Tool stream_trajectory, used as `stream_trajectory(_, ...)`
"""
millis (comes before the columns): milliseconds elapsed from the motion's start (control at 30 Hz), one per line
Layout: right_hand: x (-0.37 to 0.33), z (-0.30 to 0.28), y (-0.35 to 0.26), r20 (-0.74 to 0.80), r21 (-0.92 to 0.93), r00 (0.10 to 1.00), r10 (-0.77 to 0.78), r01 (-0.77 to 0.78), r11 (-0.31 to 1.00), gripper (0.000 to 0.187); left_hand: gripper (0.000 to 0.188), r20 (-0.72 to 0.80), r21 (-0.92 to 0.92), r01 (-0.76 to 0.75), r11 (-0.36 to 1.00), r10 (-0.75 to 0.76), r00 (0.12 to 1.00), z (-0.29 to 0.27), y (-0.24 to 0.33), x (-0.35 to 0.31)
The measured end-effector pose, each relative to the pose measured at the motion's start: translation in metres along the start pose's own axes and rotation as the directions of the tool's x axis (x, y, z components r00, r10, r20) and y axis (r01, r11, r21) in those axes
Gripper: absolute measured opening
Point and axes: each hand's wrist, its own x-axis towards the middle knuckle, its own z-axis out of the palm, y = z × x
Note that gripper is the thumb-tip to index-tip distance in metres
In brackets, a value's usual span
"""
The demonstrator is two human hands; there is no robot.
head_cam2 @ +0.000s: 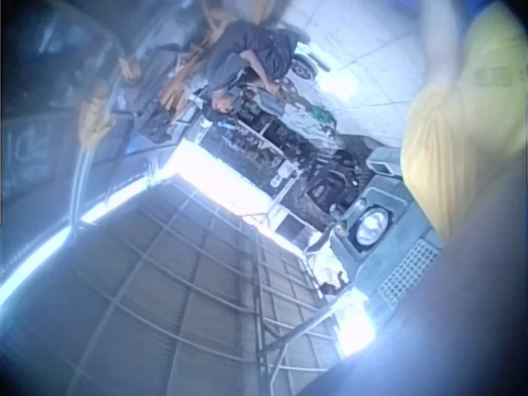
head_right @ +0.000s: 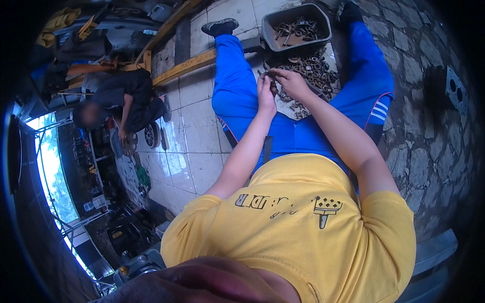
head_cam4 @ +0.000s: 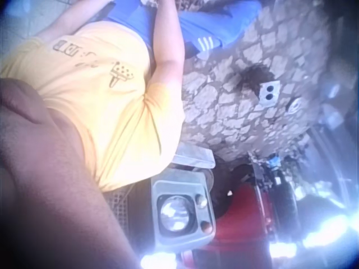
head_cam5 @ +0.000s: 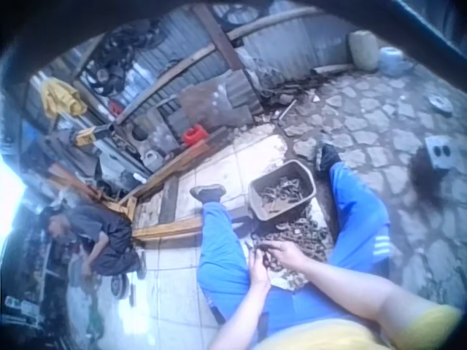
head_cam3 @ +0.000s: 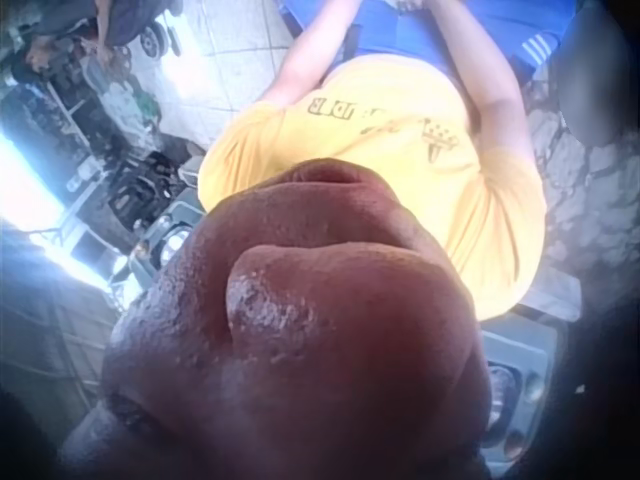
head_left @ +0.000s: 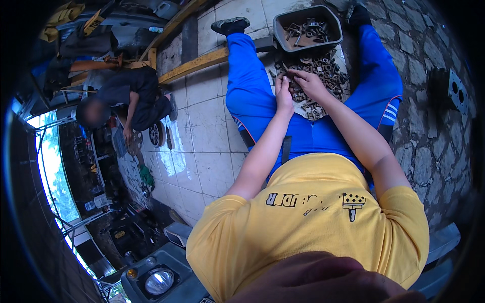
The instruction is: The person sits on the floor and repeatedly picks up small metal parts from a pile, inspects them, and places them into a plastic container. The hands handle the parts one at a time throughout the clip.
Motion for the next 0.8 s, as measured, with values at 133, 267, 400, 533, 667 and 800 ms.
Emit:
stream_trajectory(133,0.003,-0.003,-0.001,-0.03,-0.06,0.998,-0.048,0.046,0.997,0.035,0.025,0.078,0.235,-0.26,0.937,0.248,0.966,-0.001,0.001,0.001)
stream_trajectory(267,-0.006,-0.002,-0.017,0.046,-0.2,0.982,-0.184,0.19,0.961,0.042,0.026,-0.022,0.4,-0.3,0.866,0.336,0.942,-0.014,-0.013,0.006)
stream_trajectory(400,-0.01,-0.003,-0.026,0.075,-0.293,0.949,-0.305,0.313,0.903,0.047,0.023,-0.028,0.47,-0.3,0.83,0.354,0.935,-0.01,-0.012,0.008)
stream_trajectory(533,-0.007,-0.005,-0.019,0.108,-0.383,0.983,-0.146,0.177,0.907,0.047,0.022,-0.037,0.368,-0.193,0.91,0.221,0.974,-0.015,-0.018,0.013)
stream_trajectory(667,-0.01,0.003,-0.025,0.052,-0.353,0.921,-0.386,0.379,0.856,0.045,0.021,-0.046,0.48,-0.258,0.839,0.317,0.947,-0.026,-0.033,0.023)
stream_trajectory(800,-0.007,-0.007,-0.004,0.053,-0.521,0.998,-0.028,0.052,0.852,0.048,0.021,-0.086,0.295,-0.127,0.947,0.159,0.984,-0.014,-0.019,0.015)
